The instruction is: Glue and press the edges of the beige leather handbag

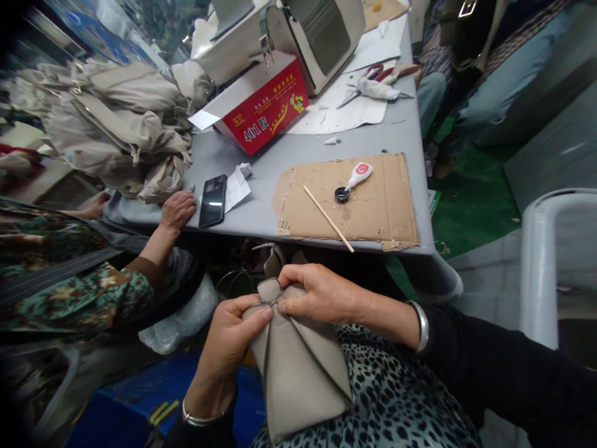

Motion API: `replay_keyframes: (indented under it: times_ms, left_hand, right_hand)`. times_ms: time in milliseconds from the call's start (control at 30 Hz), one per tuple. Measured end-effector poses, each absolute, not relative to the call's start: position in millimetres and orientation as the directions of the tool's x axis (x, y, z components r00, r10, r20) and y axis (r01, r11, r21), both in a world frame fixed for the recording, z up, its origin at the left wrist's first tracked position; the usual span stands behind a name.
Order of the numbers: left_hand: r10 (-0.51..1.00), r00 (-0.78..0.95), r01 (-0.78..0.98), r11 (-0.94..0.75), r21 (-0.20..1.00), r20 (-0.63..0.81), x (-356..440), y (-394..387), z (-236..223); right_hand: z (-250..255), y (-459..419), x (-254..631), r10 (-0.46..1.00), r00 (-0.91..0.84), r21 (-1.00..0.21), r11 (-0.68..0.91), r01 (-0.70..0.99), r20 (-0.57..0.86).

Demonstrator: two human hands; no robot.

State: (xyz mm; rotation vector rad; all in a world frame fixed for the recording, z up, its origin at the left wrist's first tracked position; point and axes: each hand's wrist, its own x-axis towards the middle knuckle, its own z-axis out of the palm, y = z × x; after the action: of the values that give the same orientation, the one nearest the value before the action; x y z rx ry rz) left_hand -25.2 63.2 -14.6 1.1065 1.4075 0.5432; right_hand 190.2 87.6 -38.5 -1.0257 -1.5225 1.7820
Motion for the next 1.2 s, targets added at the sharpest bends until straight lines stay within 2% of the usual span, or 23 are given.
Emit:
replay_keyframes:
  times_ms: [233, 500, 933, 1200]
  left_hand:
    - [0.823, 0.143, 0.254, 0.505, 0.825, -0.549, -24.5, 61.9, -16.5]
    - [0.848, 0.119, 0.303, 0.464, 0.832, -0.517, -25.2, 63.4, -21.0]
    - [0.848, 0.139, 0.264, 0.467, 0.844, -0.512, -26.3, 62.9, -21.6]
    - [0.849, 0.125, 0.248, 0.475, 0.845, -0.514, -26.2, 61.9, -21.0]
  right_hand:
    - [-37.5, 85.4, 188.2, 0.847, -0.51, -0.984, -0.176, -0.009, -0.147]
    - [-38.2, 85.9, 188.2, 0.857, -0.496, -0.985, -0.169, -0.015, -0.139]
    - [-43.6, 79.9, 183.3, 0.904, -0.411, -0.992, -0.129, 0.002, -0.118]
    - [-41.3, 80.0, 180.9, 0.9, -0.415, -0.985, -0.168, -0.05, -0.132]
